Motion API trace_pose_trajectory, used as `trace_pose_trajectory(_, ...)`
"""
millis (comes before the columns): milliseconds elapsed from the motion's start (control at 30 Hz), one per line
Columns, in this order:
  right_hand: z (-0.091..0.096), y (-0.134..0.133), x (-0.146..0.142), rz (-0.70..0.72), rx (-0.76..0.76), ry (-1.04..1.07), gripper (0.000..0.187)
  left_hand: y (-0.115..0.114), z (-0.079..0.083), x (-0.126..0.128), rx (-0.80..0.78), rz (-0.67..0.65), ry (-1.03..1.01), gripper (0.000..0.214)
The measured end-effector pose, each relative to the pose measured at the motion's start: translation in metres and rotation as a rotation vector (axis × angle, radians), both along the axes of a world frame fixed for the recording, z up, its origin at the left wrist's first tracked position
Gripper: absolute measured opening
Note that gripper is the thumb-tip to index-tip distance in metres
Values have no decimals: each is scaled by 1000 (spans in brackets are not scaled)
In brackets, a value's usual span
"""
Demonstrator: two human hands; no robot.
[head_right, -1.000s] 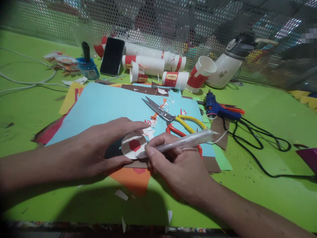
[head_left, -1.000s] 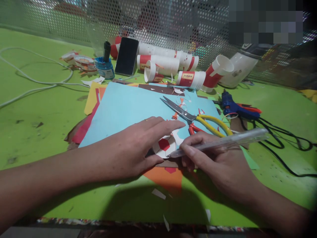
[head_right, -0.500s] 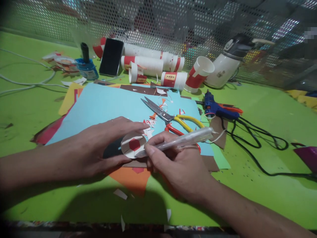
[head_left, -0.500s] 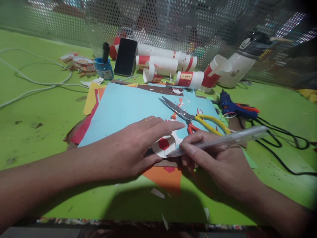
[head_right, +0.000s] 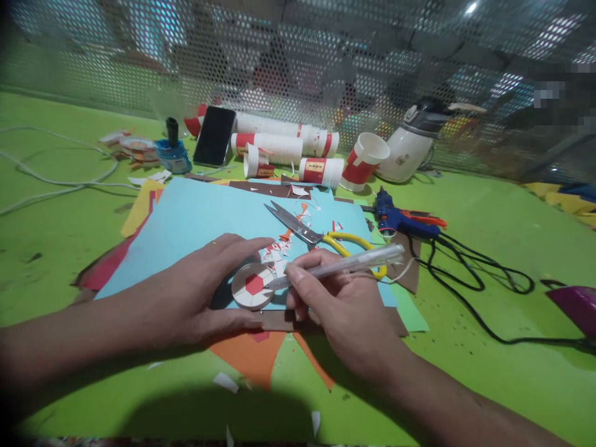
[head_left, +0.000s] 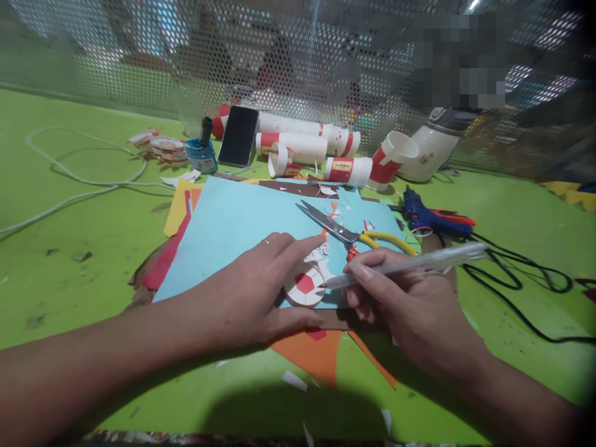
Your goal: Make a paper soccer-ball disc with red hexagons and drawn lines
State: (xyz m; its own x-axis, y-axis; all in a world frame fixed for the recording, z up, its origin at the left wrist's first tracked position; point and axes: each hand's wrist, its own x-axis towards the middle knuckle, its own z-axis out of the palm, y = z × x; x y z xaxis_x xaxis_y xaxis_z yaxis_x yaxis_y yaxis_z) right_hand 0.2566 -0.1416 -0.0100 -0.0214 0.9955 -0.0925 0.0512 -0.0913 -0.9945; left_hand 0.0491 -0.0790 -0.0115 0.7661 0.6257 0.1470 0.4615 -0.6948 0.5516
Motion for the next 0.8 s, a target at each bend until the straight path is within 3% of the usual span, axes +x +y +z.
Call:
trace_pose_trajectory(100,0,-1,-1,14,-4,28,17,-1,0,2,27,21,18,73)
trace_pose_trajectory(433,4,-1,-3,42,-31,-17,18,3,13,-8,-89,-146,7,81)
trace_pose_trajectory(800,5,-2,-1,164,9,-143,19,7,8,-8,-142,-34,0,80)
